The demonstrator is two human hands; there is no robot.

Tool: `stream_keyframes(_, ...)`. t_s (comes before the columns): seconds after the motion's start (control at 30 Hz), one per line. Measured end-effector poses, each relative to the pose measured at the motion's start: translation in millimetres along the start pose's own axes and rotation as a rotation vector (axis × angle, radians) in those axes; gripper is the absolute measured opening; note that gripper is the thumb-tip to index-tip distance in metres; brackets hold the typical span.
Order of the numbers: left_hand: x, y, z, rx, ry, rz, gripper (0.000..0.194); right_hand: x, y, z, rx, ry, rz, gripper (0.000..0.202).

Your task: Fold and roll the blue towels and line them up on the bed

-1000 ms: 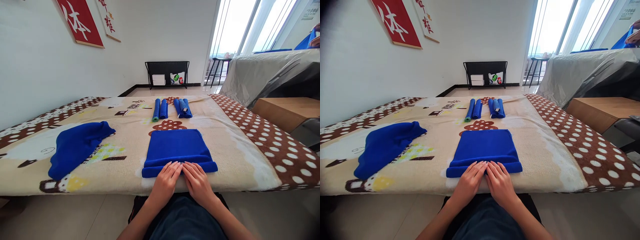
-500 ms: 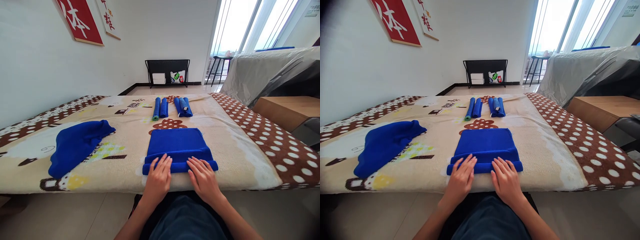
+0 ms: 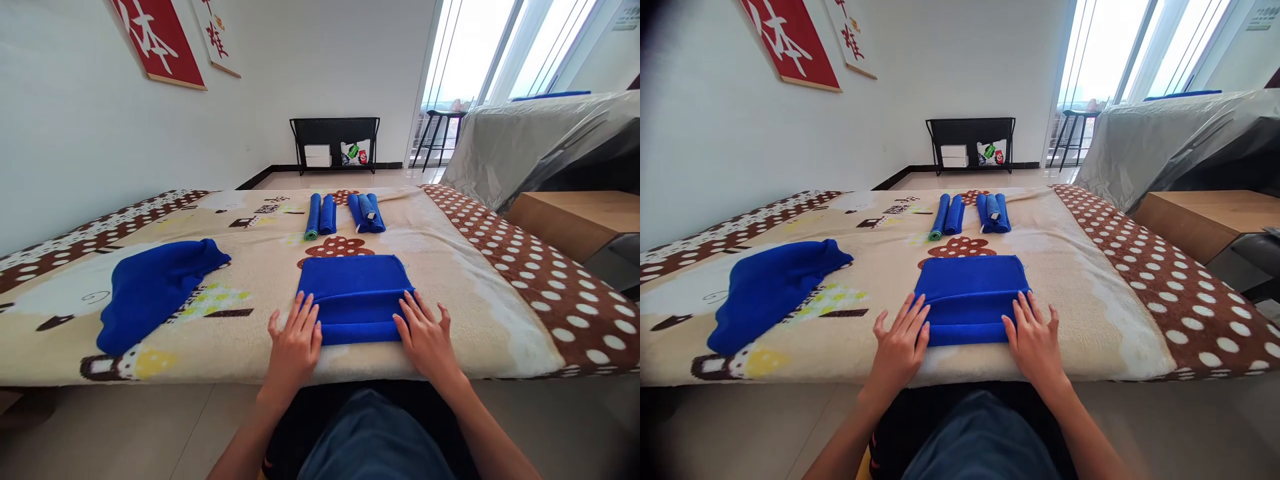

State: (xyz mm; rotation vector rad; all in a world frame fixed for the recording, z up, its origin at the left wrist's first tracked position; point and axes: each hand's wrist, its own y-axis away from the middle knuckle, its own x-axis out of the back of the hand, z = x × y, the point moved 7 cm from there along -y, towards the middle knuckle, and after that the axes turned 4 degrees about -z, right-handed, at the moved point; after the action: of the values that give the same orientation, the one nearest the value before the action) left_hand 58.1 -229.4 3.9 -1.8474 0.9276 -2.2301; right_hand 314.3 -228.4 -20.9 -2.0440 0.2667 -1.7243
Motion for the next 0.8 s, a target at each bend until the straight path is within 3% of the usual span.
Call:
stream_keyframes(0.13, -15.1, -20.8, 58.0, -0.265, 0.231, -0.177, 0.044, -12.0, -15.8, -60.5, 0.193, -0.186, -0.157, 0.044)
stream_keyframes(0.2, -25.8, -28.3, 61.6, -0.275, 0.268, -0.252, 0.043, -17.7, -23.2, -69.8, 0.217, -0.220, -0.200, 0.045)
stream_keyframes(0.27, -32.6, -30.9, 43.4, -0.191, 0.228, -0.269, 0.039, -20.2, -28.4, -56.7, 0.157, -0.206, -0.188, 0.047)
stream_keyframes(0.33, -33.5, -26.7, 12.7, -0.069, 0.159, -0.246, 0.039, -20.3, -29.2, -28.4, 0.047, -0.165, -0.161, 0.049)
stream_keyframes(0.43, -24.0, -12.9, -29.2, 0.107, 0.035, -0.160, 0.037, -17.2, -23.7, 14.5, -0.115, -0.086, -0.142, 0.053)
stream_keyframes(0.5, -13.7, -6.6, -37.1, 0.161, -0.036, -0.083, 0.034, -12.6, -20.6, 25.4, -0.165, -0.043, -0.130, 0.056)
stream_keyframes(0.57, -5.9, -7.4, -25.6, 0.150, -0.052, -0.025, 0.032, -7.1, -21.5, 15.0, -0.132, -0.040, -0.107, 0.056)
stream_keyframes(0.63, -6.3, -15.9, 0.1, 0.061, 0.010, -0.030, 0.033, -5.7, -25.9, -12.6, -0.023, -0.101, -0.118, 0.053)
stream_keyframes(0.73, -24.3, -32.7, 43.2, -0.165, 0.169, -0.198, 0.039, -14.8, -34.0, -57.7, 0.161, -0.241, -0.235, 0.048)
stream_keyframes(0.8, -38.2, -40.5, 53.1, -0.228, 0.209, -0.309, 0.041, -22.6, -39.4, -68.2, 0.186, -0.279, -0.294, 0.048)
